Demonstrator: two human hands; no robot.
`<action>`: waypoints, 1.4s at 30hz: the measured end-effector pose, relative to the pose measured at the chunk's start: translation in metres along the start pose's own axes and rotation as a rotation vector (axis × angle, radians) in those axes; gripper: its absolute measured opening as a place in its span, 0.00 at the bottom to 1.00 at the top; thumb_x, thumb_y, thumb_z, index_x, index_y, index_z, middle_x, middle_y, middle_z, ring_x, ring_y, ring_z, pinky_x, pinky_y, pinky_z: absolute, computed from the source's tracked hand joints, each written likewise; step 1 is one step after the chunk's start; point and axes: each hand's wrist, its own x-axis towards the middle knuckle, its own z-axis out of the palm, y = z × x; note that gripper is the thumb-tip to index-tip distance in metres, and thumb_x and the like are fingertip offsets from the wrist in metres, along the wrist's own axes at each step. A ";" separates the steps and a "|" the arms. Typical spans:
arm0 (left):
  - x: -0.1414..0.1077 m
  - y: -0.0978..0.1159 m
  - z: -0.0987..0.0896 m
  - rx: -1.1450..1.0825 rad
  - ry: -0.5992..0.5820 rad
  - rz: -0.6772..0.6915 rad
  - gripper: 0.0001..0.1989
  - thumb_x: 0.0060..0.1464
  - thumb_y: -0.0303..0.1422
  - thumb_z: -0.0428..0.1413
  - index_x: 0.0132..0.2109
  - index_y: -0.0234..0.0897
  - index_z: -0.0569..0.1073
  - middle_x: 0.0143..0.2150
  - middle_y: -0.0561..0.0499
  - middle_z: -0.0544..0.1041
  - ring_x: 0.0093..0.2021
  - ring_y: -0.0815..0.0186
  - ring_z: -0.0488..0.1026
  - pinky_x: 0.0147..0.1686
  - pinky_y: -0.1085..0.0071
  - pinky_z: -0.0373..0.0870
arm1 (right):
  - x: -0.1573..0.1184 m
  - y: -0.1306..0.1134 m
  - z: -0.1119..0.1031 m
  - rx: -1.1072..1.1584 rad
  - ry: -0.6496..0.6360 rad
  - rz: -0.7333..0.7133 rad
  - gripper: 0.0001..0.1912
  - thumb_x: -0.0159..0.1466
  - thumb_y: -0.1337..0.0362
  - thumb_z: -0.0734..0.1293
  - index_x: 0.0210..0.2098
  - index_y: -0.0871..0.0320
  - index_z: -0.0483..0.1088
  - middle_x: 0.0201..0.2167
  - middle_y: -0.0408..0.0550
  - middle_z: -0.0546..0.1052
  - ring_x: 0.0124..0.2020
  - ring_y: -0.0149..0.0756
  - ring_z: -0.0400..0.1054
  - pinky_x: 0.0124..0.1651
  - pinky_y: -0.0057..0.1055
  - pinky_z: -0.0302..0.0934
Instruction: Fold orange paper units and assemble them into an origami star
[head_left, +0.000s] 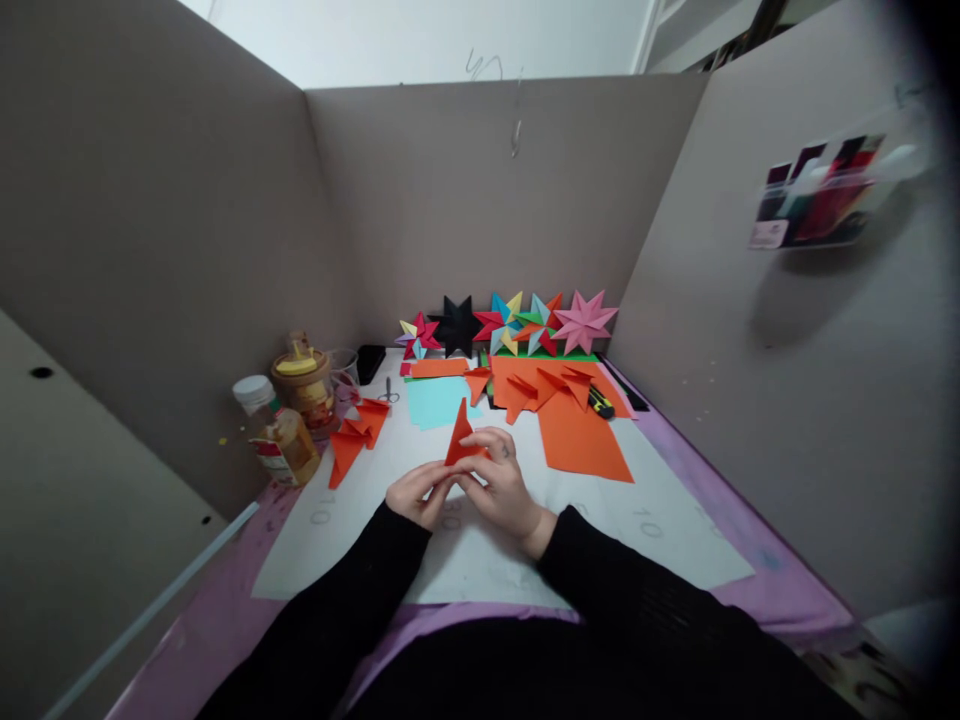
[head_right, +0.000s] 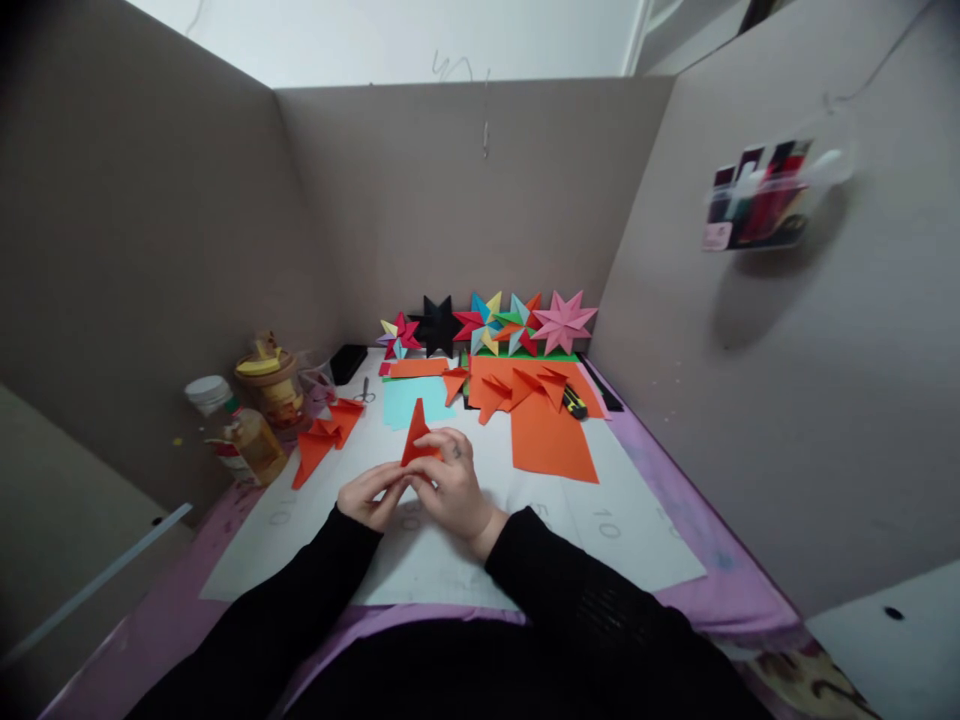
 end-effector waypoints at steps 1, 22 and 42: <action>-0.001 -0.001 0.000 0.008 0.004 -0.003 0.07 0.53 0.28 0.55 0.39 0.39 0.76 0.37 0.47 0.79 0.37 0.65 0.76 0.37 0.69 0.75 | 0.000 0.000 0.000 -0.001 -0.002 0.005 0.06 0.58 0.68 0.65 0.33 0.51 0.73 0.42 0.49 0.68 0.50 0.44 0.58 0.53 0.48 0.54; 0.011 0.002 -0.006 -0.006 -0.156 -0.149 0.08 0.54 0.30 0.51 0.32 0.36 0.75 0.30 0.48 0.78 0.29 0.68 0.74 0.28 0.74 0.71 | 0.005 0.012 -0.005 0.075 0.063 0.143 0.05 0.60 0.67 0.62 0.29 0.56 0.69 0.38 0.49 0.68 0.44 0.40 0.62 0.50 0.43 0.57; 0.004 0.002 0.000 -0.334 0.082 -0.552 0.11 0.45 0.35 0.60 0.36 0.34 0.73 0.27 0.50 0.79 0.27 0.67 0.76 0.29 0.74 0.74 | -0.001 0.010 0.011 0.364 0.118 0.414 0.18 0.55 0.66 0.67 0.43 0.54 0.59 0.54 0.55 0.61 0.52 0.42 0.62 0.52 0.44 0.59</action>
